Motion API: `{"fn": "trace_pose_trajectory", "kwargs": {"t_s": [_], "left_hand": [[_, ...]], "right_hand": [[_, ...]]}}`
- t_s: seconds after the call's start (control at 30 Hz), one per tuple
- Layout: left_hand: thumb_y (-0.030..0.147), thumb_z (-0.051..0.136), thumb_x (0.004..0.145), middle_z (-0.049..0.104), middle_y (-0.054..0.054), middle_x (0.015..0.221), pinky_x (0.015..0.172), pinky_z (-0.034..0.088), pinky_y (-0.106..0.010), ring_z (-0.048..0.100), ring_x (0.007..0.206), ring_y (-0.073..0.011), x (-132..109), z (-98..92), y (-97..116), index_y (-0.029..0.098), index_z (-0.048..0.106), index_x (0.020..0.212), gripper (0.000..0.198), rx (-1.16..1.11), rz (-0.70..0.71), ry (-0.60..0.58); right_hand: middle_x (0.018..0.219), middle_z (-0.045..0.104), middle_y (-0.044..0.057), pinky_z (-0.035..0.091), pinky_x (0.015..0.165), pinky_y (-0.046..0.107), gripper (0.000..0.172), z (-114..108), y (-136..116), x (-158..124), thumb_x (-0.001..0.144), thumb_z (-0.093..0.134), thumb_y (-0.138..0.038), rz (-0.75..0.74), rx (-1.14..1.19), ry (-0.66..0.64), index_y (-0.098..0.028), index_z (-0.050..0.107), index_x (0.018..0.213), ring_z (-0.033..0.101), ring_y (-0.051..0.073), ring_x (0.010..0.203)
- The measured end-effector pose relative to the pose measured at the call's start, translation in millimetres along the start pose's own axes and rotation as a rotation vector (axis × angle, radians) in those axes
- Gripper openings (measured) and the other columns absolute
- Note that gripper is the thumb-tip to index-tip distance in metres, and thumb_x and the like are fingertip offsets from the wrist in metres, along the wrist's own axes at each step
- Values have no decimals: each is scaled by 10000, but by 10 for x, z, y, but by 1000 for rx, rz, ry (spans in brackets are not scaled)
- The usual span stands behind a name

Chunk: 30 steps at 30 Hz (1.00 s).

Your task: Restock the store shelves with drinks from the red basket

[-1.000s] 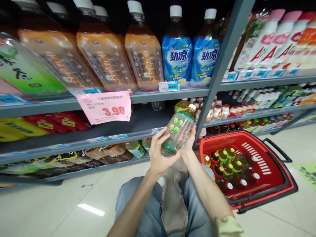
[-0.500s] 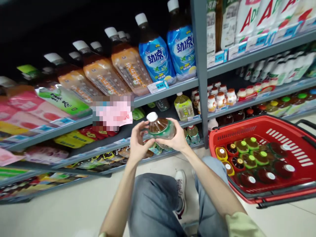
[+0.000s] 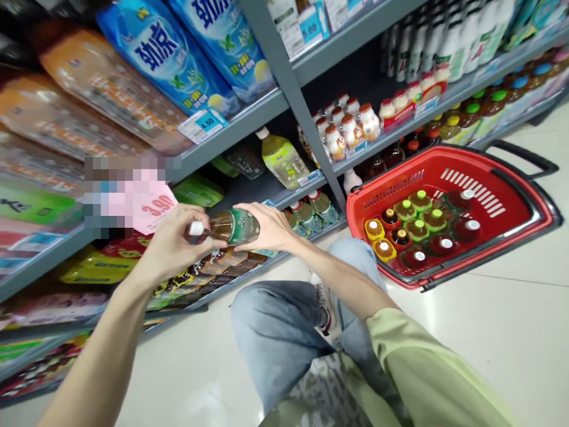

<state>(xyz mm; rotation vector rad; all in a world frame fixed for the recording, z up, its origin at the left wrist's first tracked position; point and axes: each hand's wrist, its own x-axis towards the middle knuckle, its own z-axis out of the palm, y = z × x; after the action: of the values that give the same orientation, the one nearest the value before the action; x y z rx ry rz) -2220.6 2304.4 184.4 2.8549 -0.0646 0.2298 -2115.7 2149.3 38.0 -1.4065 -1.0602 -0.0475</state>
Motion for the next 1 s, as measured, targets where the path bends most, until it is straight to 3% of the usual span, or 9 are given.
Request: {"fn": "trace_pose_trajectory", "kwargs": {"t_s": [0.1,0.23,0.33,0.43,0.57,0.77,0.87,1.0], "left_hand": [[403,887,630,503,-29,976,717,475,-327,521,846,-206,-50,89,55,229,478,849,495,95,-57,-4],[288,845,629,469,-15,951,715,476,-304,511,823,-186,-151,162,122,233,448,824,447,146,-21,88],[285,824,643,474,-21,949,718,484,-311,525,822,-191,-201,167,111,229,451,810,412,180,-67,181],[344,838,658,479,-26,938,729,490,-323,534,831,-202,-198,151,37,223,468,809,417,219,-132,267],[353,855,648,467,-23,927,758,492,-334,515,853,-209,-97,162,-110,227,463,810,442,240,-101,340],[271,829,633,455,-26,950,761,479,-344,503,862,-205,228,308,-305,228,453,808,417,241,-52,434],[247,823,608,450,-25,961,760,480,-342,507,874,-205,412,408,-381,230,444,810,430,219,-84,417],[226,842,564,446,-25,974,773,485,-343,513,887,-206,607,516,-466,234,433,811,478,195,-126,390]], "right_hand": [[1312,645,120,484,1045,407,839,14,51,-6,697,877,-498,-6,29,-36,-192,528,1396,627,269,1171],[1346,622,135,451,1079,460,805,123,17,-54,722,863,-480,-50,-19,0,-196,525,1396,576,296,1238],[1381,604,108,371,1139,497,463,315,-65,-173,876,737,-359,-163,-163,112,-261,595,1306,494,289,1347],[1196,684,60,411,1052,444,161,564,-151,-308,970,583,-254,-407,-235,104,-271,653,1114,580,232,1198],[937,703,38,444,821,355,199,815,-266,-409,1019,466,-260,-622,-261,-164,-211,641,938,620,190,925],[946,719,54,424,709,335,300,977,-415,-532,1037,460,-402,-543,-229,-575,-179,650,973,623,206,967],[964,729,50,423,656,340,349,1027,-425,-588,1020,511,-479,-507,-242,-762,-170,669,984,638,214,950],[1005,733,64,439,670,331,393,1026,-409,-587,1009,540,-522,-458,-251,-850,-161,692,989,651,216,955]]}}
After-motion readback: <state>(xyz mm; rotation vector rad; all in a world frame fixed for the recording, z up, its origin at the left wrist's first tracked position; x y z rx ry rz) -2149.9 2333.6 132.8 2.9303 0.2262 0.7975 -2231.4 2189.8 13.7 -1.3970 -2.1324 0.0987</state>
